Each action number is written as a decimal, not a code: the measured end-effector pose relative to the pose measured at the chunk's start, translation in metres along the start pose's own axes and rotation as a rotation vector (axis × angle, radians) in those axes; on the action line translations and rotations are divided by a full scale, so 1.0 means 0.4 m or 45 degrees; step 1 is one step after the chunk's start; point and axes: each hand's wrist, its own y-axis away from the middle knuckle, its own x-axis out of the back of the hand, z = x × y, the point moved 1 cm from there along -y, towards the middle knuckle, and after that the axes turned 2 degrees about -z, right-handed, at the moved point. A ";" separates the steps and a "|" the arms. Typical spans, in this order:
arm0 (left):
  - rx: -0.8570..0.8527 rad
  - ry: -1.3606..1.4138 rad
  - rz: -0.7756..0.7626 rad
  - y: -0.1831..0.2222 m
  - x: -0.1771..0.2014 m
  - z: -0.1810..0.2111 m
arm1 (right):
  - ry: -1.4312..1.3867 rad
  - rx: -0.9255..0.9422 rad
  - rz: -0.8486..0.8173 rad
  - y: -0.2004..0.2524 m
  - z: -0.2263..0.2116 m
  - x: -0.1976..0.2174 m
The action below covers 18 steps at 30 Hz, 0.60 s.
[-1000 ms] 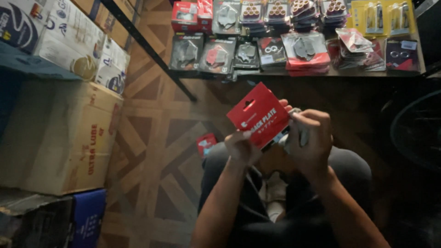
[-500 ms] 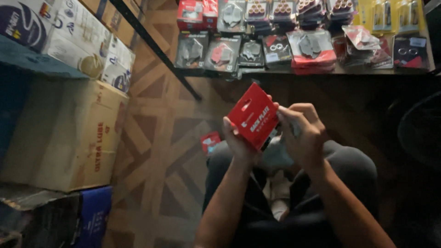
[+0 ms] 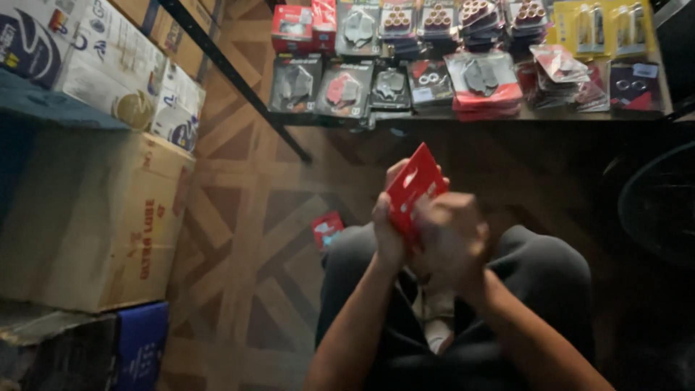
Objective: Cleaning small parts boxes with a cloth in a storage area
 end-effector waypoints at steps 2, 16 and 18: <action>0.033 0.003 0.283 0.009 0.264 -0.111 | -0.368 -0.195 0.130 -0.042 -0.084 0.027; 0.199 -0.378 0.256 0.002 -0.112 0.023 | -0.658 -0.101 0.508 -0.128 -0.029 0.026; -0.012 -0.795 -0.097 0.001 -0.132 0.023 | -0.416 -0.159 0.530 -0.198 -0.017 0.061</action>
